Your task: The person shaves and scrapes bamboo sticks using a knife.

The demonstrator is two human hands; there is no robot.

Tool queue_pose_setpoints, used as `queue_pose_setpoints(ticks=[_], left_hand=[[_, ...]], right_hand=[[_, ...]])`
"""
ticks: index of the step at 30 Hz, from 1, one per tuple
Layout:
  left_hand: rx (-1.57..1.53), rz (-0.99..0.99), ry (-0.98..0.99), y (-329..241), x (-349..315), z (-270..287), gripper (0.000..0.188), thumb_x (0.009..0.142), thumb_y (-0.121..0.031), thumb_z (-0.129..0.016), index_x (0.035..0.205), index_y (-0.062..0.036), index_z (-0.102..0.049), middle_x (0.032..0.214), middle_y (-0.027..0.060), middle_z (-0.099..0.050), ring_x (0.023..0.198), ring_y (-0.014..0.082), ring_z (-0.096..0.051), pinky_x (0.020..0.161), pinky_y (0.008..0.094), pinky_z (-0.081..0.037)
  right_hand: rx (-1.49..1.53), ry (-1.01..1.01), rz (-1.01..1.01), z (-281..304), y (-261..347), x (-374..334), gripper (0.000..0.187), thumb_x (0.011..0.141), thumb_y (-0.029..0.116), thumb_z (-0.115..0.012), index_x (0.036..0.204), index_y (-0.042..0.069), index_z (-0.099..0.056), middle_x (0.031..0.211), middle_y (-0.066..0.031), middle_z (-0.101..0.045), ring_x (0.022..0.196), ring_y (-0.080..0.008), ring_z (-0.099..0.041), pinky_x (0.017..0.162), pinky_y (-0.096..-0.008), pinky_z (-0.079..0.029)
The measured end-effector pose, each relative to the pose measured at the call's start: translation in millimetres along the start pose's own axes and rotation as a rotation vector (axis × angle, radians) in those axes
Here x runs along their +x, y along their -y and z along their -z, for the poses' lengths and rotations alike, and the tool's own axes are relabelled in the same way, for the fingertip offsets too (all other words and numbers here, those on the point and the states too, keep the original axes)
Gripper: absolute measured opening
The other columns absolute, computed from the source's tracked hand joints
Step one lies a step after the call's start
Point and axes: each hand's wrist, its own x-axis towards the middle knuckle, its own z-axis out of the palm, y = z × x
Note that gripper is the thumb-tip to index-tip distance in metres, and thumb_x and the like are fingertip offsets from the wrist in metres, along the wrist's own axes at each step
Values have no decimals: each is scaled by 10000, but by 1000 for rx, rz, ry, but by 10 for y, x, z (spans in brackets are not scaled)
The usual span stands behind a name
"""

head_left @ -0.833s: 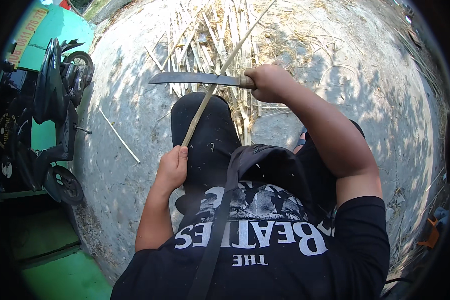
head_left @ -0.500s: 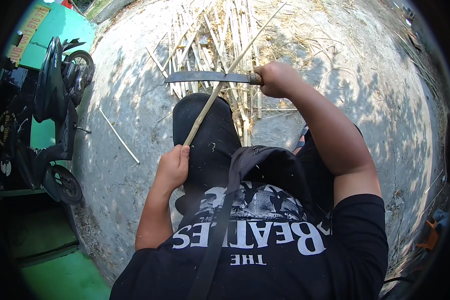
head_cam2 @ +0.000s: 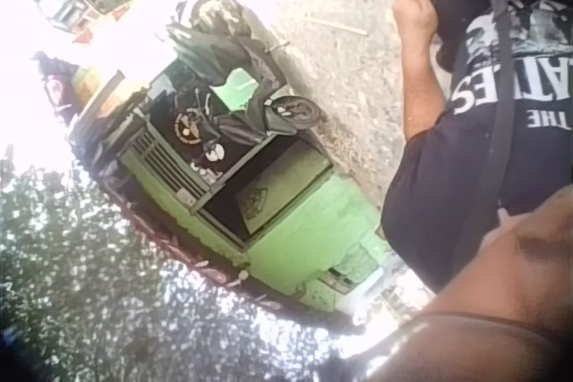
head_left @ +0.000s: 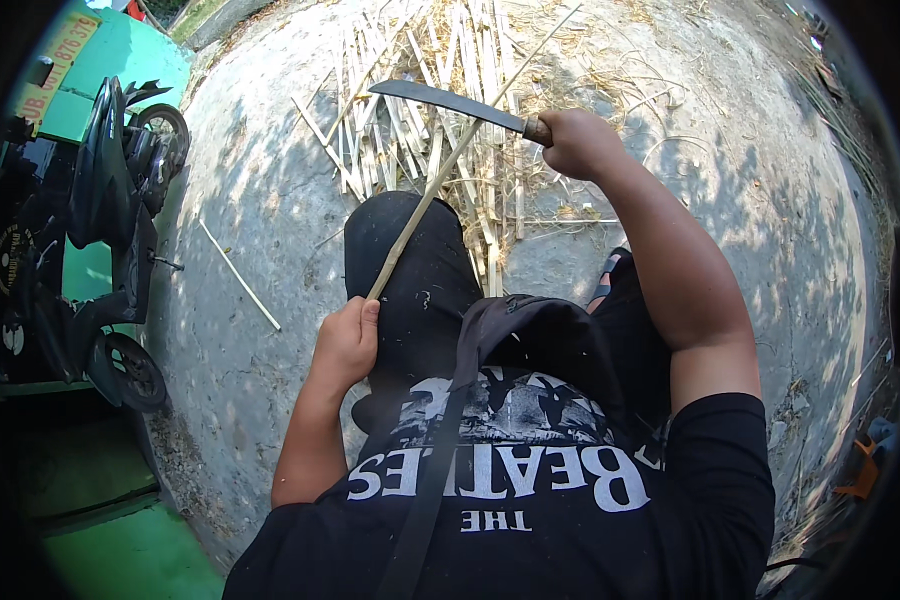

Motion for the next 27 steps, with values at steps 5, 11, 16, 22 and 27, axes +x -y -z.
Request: queue_pose_setpoints(ticks=[5,11,16,22,27], left_hand=[[-35,-22,3,31,-12,-13,379,1078,-305,-490,862,-1,-558,715,269,-593,708,513,-588,600,529,-435],[33,-35,-96,52,-136,-121,377,1075,-297,-499,830,-12,-536,711,251,-591,690,502,-586,589,528,-434],[154,-67,-184,-16,-133,-173,358,1068,-287,-512,823,-27,-531,694,236,-583,680,491,-588,591,544,-439],[136,-72,-194,-22,-144,-248,345,1066,-276,-511,831,-25,-534,701,236,-580,670,488,-583,597,554,-442],[103,-130,-251,-24,-143,-245,330,1067,-265,-508,849,-20,-548,704,234,-586,675,488,-585,595,548,-440]], right_hand=[[-50,26,210,-16,388,-138,159,837,139,-651,984,109,-703,912,-126,-724,906,-328,-716,779,-471,-570],[108,110,205,17,261,-51,194,781,128,-620,951,80,-700,867,-171,-717,878,-367,-709,779,-465,-565],[296,52,-254,25,-453,126,239,794,131,-611,999,40,-696,914,-195,-723,863,-389,-697,812,-486,-551],[103,-6,275,-71,330,-235,130,744,86,-623,868,80,-661,787,-194,-682,799,-422,-670,725,-510,-531],[61,200,179,-70,209,-65,152,768,136,-637,907,130,-699,900,-129,-724,914,-348,-704,796,-476,-559]])
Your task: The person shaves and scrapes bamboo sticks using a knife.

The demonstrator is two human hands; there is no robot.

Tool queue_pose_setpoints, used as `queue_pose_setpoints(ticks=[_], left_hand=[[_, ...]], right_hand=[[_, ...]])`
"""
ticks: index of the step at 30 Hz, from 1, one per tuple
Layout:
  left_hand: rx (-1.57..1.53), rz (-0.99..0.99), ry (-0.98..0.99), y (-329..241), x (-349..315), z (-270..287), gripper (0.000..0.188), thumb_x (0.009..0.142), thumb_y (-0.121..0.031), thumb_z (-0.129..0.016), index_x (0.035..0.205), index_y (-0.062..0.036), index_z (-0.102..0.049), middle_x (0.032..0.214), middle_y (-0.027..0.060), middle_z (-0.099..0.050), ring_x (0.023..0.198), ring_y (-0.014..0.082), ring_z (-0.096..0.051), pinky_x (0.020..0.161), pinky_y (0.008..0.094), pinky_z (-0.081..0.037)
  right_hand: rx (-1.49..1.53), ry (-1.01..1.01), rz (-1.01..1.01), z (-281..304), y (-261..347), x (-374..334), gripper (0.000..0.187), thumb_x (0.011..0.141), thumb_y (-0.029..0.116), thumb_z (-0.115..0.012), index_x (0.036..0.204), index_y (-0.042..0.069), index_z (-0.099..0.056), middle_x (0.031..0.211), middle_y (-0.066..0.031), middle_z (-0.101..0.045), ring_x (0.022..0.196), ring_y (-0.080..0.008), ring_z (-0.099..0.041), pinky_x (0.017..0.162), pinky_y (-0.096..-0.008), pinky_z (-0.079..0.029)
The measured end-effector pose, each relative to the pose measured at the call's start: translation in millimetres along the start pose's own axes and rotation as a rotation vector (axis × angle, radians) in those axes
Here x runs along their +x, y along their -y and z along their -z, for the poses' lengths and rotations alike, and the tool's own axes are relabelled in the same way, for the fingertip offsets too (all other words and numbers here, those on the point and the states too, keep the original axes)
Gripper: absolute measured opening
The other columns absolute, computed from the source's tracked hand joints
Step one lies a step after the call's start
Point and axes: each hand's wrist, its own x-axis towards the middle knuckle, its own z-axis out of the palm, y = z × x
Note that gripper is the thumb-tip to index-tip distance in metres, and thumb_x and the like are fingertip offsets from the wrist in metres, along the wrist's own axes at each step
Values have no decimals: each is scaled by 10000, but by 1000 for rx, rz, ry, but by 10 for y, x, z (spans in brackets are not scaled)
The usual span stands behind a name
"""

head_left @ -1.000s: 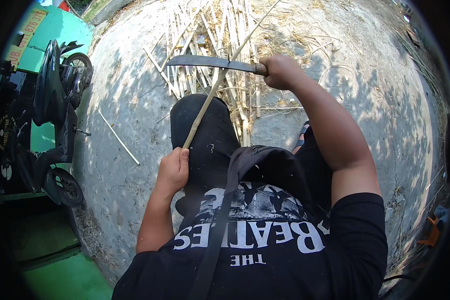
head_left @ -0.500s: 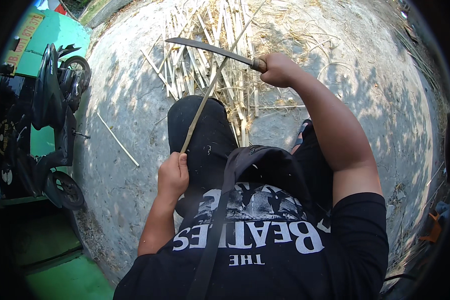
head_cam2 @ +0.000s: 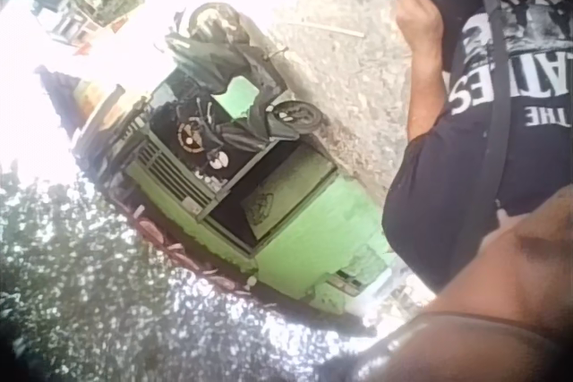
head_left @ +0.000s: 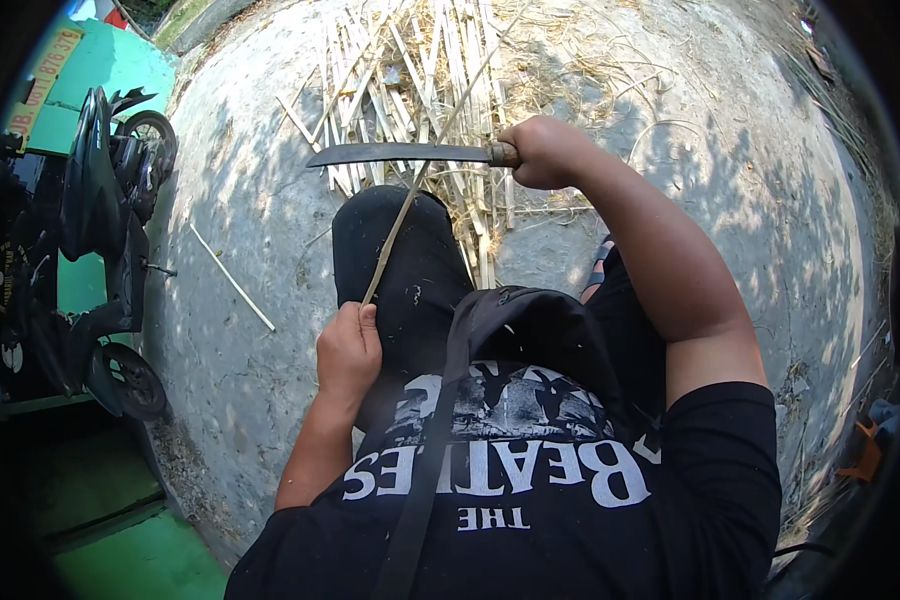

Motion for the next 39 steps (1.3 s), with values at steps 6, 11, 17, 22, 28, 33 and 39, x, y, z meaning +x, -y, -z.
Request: queue_pose_setpoints(ticks=[6,11,17,22,28,33,39], left_hand=[[25,46,3,11,-44,-13,326,1068,-259,-505,846,-23,-546,706,236,-595,675,487,-595,596,550,-447],[45,42,9,14,-25,-8,331,1068,-267,-505,843,-27,-541,709,233,-603,683,490,-601,599,557,-455],[94,53,60,-27,-20,43,340,1075,-288,-488,867,-25,-543,725,241,-605,691,494,-596,601,557,-442],[112,58,75,-27,-34,19,324,1067,-296,-502,871,-40,-531,730,233,-611,688,498,-596,598,569,-452],[32,44,12,-45,-24,14,352,1083,-291,-473,870,-20,-546,727,241,-591,691,489,-590,602,546,-427],[67,43,26,20,-58,-12,312,1069,-290,-499,890,-40,-555,737,229,-604,688,487,-601,606,566,-454],[67,28,16,-15,-64,22,321,1068,-284,-497,866,-37,-534,738,231,-604,696,489,-602,603,566,-455]], right_hand=[[16,-117,44,-82,242,-35,129,732,104,-639,860,104,-655,792,-168,-681,828,-398,-680,732,-520,-536],[-119,-92,149,-51,349,-93,114,732,118,-656,846,108,-660,780,-154,-682,814,-393,-684,735,-513,-546],[59,-148,-316,193,-523,22,225,826,132,-598,1009,51,-700,952,-179,-729,931,-370,-703,833,-483,-555],[-5,-58,-53,57,155,-44,194,822,133,-604,982,77,-699,924,-164,-725,917,-370,-702,829,-492,-557],[67,-53,13,-14,-157,43,134,740,115,-634,860,67,-670,777,-194,-680,795,-420,-670,732,-514,-528],[126,-181,-47,36,-141,-28,126,745,107,-634,851,47,-665,782,-201,-683,783,-421,-670,718,-507,-527],[-99,-7,64,62,242,-93,203,770,119,-633,956,108,-712,877,-160,-718,897,-360,-706,809,-484,-564]])
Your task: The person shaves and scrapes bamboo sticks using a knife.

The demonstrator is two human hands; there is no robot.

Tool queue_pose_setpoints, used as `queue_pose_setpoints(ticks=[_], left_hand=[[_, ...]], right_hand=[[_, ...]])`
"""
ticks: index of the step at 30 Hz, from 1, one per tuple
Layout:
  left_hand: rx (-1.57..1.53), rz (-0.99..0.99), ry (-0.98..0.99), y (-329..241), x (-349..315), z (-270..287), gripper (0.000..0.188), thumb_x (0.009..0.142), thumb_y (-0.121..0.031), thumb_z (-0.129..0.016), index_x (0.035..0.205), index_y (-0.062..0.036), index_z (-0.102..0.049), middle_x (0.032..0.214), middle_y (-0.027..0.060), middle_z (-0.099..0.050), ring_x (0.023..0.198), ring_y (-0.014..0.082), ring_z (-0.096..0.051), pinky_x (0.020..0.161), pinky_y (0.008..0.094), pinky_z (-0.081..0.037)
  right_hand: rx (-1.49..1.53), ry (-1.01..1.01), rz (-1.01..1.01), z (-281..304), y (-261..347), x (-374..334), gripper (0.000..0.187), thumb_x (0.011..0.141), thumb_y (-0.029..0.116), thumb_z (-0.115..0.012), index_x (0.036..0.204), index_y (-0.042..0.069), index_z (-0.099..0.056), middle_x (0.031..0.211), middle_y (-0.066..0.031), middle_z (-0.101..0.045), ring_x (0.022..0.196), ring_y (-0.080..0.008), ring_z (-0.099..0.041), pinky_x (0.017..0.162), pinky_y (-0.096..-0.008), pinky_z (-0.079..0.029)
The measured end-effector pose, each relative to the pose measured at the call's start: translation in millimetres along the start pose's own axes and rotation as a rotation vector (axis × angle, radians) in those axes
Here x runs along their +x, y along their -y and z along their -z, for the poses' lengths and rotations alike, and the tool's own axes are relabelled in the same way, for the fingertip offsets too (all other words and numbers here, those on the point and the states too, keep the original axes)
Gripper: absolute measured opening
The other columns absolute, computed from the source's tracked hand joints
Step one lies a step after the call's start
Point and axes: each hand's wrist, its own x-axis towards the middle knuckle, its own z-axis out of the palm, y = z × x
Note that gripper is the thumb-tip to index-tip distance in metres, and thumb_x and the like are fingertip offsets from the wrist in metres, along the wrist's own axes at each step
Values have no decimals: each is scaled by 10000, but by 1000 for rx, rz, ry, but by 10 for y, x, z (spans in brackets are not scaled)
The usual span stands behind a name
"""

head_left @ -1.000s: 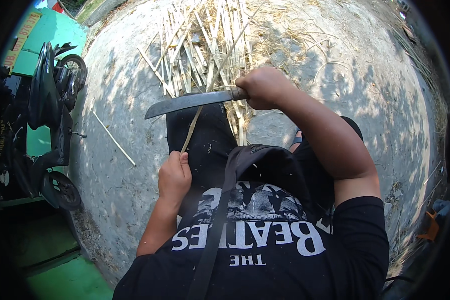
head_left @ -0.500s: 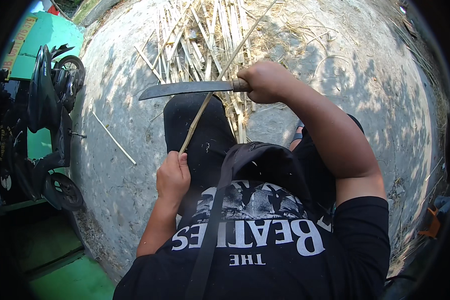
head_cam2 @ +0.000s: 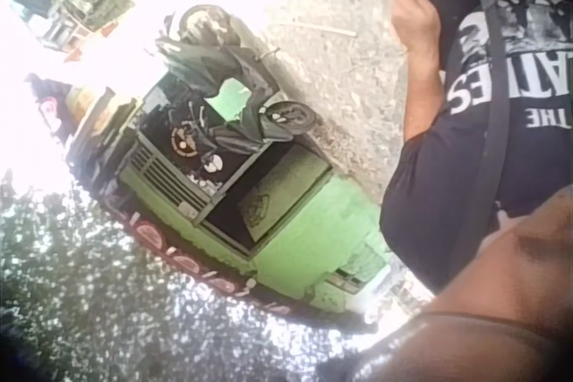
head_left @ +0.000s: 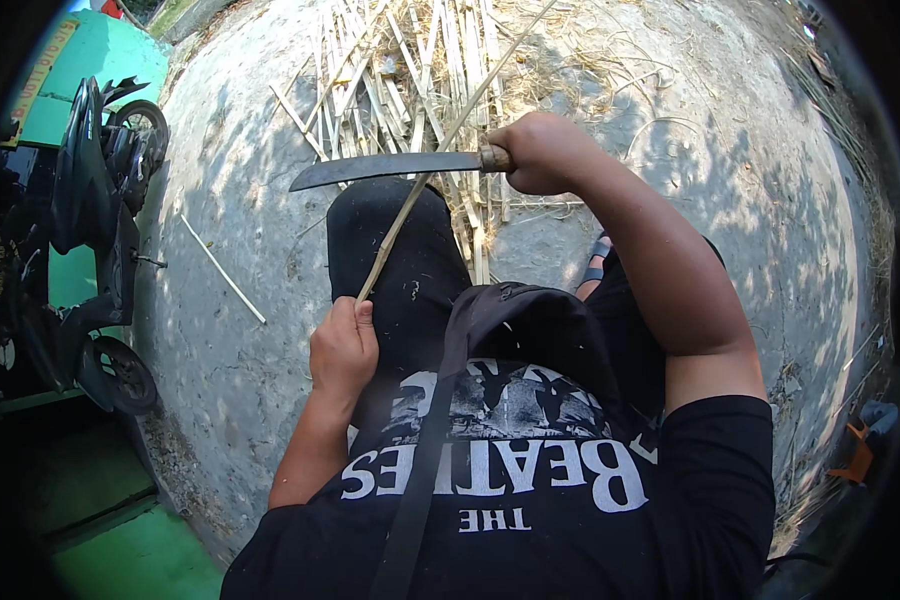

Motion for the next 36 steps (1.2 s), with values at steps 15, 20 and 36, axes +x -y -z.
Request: queue_pose_setpoints(ticks=[15,20,36], left_hand=[[-21,2,-5,-64,77,6,306,1061,-259,-510,854,-36,-528,727,237,-596,700,498,-594,611,573,-447],[18,15,33,6,77,-1,293,1061,-255,-508,871,-33,-537,734,239,-601,701,497,-596,617,576,-449],[25,33,106,4,107,78,313,1065,-282,-490,883,-29,-524,731,240,-601,703,499,-599,623,579,-451]], right_hand=[[137,-80,-138,-71,-267,92,107,771,128,-651,872,119,-687,826,-161,-704,835,-384,-693,738,-498,-551],[128,-35,-197,-92,-104,71,182,834,149,-627,988,140,-724,938,-118,-730,934,-322,-713,831,-470,-568],[26,-143,-156,13,-299,56,187,936,246,-626,995,80,-689,926,-165,-713,903,-364,-699,821,-483,-552]])
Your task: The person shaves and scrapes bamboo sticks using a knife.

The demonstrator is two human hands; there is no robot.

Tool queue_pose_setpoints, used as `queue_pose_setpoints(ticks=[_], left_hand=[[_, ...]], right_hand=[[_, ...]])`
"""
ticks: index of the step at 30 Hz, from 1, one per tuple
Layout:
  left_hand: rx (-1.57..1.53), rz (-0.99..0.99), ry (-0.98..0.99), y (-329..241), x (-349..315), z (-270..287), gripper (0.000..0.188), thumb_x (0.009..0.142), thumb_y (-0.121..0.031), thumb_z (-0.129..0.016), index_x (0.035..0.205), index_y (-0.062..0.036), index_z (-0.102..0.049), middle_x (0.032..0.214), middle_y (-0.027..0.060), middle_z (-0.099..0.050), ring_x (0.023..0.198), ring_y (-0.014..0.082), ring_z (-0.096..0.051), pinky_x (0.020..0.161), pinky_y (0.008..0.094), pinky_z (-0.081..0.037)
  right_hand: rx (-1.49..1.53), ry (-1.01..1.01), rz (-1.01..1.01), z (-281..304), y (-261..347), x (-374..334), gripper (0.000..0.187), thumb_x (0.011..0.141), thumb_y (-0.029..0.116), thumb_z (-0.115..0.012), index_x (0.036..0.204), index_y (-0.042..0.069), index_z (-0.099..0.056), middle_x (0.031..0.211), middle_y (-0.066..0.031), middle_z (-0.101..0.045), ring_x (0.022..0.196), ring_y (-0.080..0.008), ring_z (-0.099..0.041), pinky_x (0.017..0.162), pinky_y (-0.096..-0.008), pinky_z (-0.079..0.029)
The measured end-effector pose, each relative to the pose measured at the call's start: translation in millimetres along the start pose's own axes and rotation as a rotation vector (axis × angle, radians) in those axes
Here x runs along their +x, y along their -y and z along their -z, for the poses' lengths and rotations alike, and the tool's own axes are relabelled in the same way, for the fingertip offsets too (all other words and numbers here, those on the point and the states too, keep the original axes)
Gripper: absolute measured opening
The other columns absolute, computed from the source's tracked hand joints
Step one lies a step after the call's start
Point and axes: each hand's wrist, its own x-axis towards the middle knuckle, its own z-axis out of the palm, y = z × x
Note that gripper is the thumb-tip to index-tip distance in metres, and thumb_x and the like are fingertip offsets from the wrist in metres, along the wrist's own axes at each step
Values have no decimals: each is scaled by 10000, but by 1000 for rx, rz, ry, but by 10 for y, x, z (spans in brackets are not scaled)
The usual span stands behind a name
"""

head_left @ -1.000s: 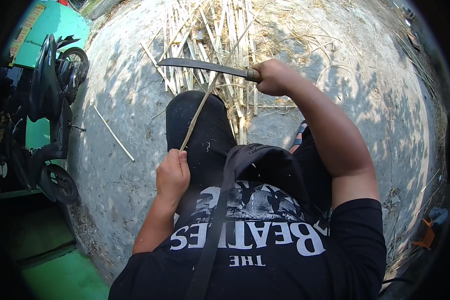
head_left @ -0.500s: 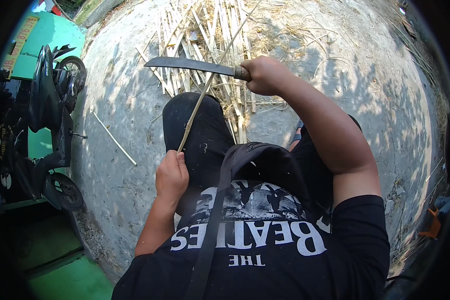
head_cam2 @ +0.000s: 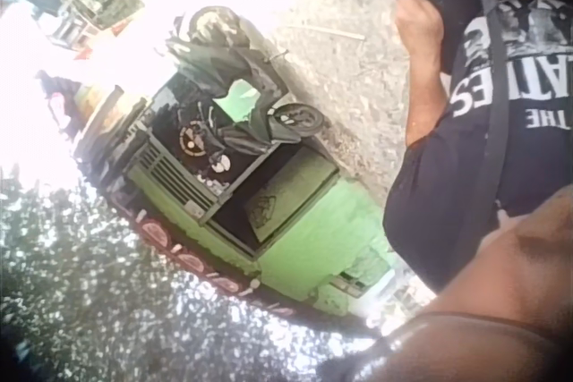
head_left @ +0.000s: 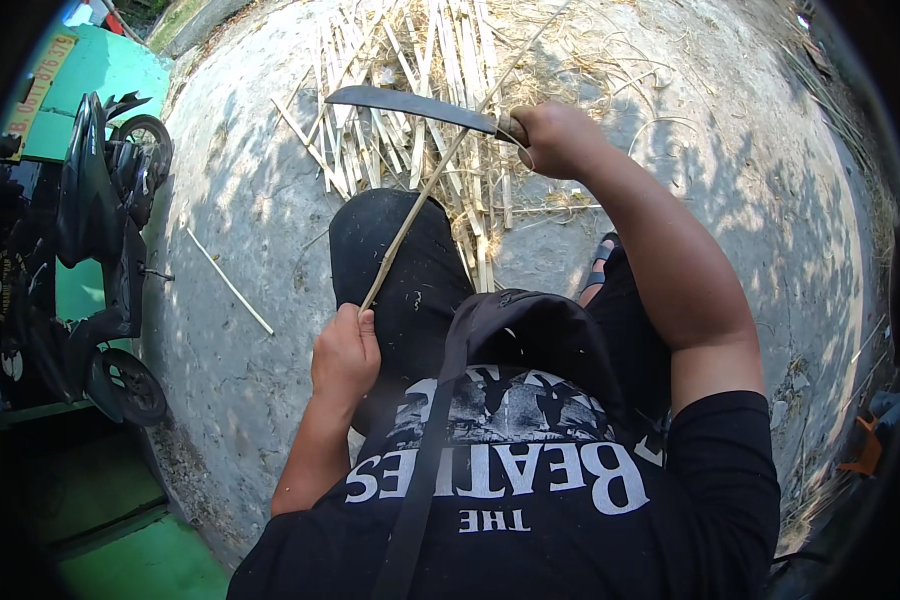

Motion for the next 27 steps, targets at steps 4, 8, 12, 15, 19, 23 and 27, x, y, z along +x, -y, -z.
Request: queue_pose_setpoints(ticks=[4,8,12,15,19,23,27], left_hand=[[-40,-12,-8,57,11,-44,302,1071,-238,-479,885,-12,-556,731,243,-595,703,491,-593,614,538,-437],[-86,-60,-71,64,-15,-63,304,1070,-231,-482,880,-8,-562,713,235,-588,690,476,-596,607,527,-437],[-95,-35,-46,67,-3,-59,306,1071,-226,-481,874,-6,-559,700,229,-583,673,473,-591,598,522,-435],[-114,-40,-57,98,-3,-67,306,1065,-239,-493,861,-19,-551,705,239,-592,672,486,-592,597,546,-445],[-98,-67,-66,143,-12,-62,302,1065,-233,-488,863,-20,-556,704,237,-594,671,486,-592,596,544,-445],[-127,-98,-35,99,34,-13,301,1065,-237,-491,865,-23,-560,699,234,-593,670,485,-594,596,545,-445],[-73,-64,3,72,42,15,311,1064,-240,-495,850,-22,-552,699,234,-592,670,484,-593,598,543,-447]], right_hand=[[-109,46,212,-73,233,-60,111,870,192,-639,947,137,-696,848,-127,-710,851,-345,-706,761,-492,-560],[147,23,-69,-30,-280,88,188,792,125,-629,964,130,-707,887,-126,-732,862,-326,-713,781,-468,-562],[251,-36,-175,-107,-333,81,208,781,129,-621,970,101,-704,892,-161,-727,877,-368,-701,812,-478,-555],[201,-145,55,-164,-148,29,101,748,109,-650,840,68,-642,730,-187,-658,724,-403,-655,693,-495,-518],[44,-53,161,22,23,-31,118,772,128,-651,886,105,-666,818,-151,-695,825,-379,-685,751,-501,-543],[489,107,-298,-133,-706,217,200,779,165,-636,921,29,-668,844,-186,-705,836,-345,-695,763,-463,-544],[544,109,-418,-13,-756,169,234,774,158,-639,942,-3,-671,873,-217,-706,870,-352,-704,785,-466,-547]])
